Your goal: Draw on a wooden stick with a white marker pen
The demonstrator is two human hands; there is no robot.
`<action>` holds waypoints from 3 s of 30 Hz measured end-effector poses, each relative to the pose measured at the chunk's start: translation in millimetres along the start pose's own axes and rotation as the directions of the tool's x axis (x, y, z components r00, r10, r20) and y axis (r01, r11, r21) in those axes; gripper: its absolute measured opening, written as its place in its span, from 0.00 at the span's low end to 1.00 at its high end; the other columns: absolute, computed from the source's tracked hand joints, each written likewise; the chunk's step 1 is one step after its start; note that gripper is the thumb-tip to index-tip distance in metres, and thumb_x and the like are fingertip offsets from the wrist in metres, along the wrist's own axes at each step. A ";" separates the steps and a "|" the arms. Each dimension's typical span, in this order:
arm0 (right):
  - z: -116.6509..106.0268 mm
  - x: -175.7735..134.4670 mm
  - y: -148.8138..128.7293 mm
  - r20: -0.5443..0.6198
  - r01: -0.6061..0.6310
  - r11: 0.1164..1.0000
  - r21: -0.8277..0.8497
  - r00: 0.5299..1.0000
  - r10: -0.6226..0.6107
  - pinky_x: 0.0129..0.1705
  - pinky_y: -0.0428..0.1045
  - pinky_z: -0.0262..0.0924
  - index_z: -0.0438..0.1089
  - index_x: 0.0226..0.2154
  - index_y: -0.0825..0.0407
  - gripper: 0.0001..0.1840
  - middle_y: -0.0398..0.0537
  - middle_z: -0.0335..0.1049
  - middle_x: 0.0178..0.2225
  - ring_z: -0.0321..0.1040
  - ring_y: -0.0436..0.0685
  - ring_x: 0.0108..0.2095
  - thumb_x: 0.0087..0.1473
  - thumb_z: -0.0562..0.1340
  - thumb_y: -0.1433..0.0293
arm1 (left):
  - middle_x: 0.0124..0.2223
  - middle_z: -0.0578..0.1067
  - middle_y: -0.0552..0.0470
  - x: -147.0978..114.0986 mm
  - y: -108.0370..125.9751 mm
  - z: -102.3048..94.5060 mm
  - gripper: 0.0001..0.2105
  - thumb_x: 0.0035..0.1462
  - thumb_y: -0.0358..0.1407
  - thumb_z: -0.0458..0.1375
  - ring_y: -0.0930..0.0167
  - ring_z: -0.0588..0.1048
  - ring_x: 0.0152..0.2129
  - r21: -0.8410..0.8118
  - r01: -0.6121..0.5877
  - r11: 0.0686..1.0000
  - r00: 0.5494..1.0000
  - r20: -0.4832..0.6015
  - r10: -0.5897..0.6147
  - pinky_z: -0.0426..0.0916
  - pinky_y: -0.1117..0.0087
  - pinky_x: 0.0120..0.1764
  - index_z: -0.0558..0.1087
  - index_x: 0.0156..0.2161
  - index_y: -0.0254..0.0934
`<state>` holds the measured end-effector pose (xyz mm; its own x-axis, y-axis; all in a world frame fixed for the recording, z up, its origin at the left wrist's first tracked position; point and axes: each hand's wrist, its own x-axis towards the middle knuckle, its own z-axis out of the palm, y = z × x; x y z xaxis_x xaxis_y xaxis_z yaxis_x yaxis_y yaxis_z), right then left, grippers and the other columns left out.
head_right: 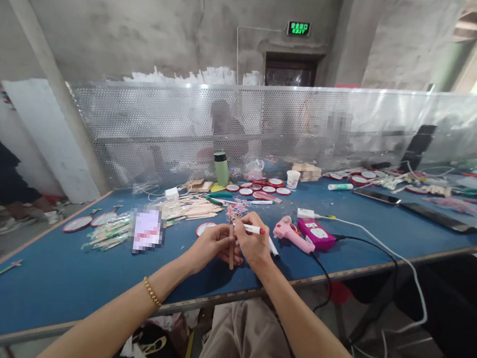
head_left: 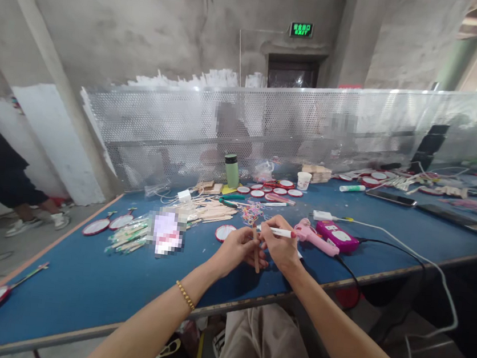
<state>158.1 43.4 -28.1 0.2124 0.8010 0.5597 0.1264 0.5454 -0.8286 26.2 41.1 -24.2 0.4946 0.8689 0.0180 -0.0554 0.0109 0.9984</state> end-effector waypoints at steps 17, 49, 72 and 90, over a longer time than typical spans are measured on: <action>0.2 0.3 1.1 0.013 0.008 1.000 -0.002 1.000 -0.008 0.13 0.42 0.56 0.62 0.22 0.51 0.16 0.39 0.65 0.16 0.61 0.47 0.12 0.50 0.62 0.57 | 0.24 0.75 0.55 0.1 -1.4 -1.0 0.15 0.48 0.43 0.62 0.66 0.78 0.20 -0.017 0.001 1.000 1.000 -0.001 -0.001 0.74 0.64 0.26 0.64 0.35 0.37; -0.2 0.0 -1.2 -0.001 0.009 1.000 0.010 1.000 -0.009 0.14 0.43 0.57 0.62 0.22 0.50 0.16 0.39 0.65 0.16 0.62 0.48 0.12 0.50 0.62 0.58 | 0.24 0.74 0.55 0.3 0.5 -0.6 0.16 0.48 0.45 0.63 0.67 0.77 0.20 -0.007 0.001 1.000 1.000 0.007 -0.001 0.74 0.64 0.27 0.64 0.35 0.37; 0.4 -0.2 0.3 0.009 -0.017 1.000 -0.009 1.000 0.017 0.14 0.43 0.57 0.62 0.21 0.50 0.18 0.39 0.65 0.16 0.62 0.48 0.13 0.50 0.62 0.55 | 0.24 0.74 0.54 0.3 -1.7 -1.4 0.17 0.47 0.46 0.63 0.64 0.78 0.21 0.003 0.003 1.000 1.000 0.005 -0.003 0.73 0.63 0.27 0.64 0.35 0.37; -0.9 -0.3 -4.2 0.016 -0.017 1.000 0.000 1.000 0.017 0.14 0.43 0.58 0.62 0.21 0.50 0.17 0.40 0.65 0.16 0.62 0.49 0.13 0.49 0.62 0.55 | 0.25 0.75 0.54 -0.4 0.3 -0.5 0.17 0.46 0.46 0.63 0.66 0.77 0.20 0.011 0.011 1.000 1.000 -0.009 -0.011 0.74 0.64 0.28 0.64 0.34 0.37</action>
<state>158.4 40.6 -24.8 0.1987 0.8139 0.5460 0.1224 0.5322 -0.8378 25.6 41.0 -23.9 0.4872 0.8733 0.0069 -0.0408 0.0149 0.9991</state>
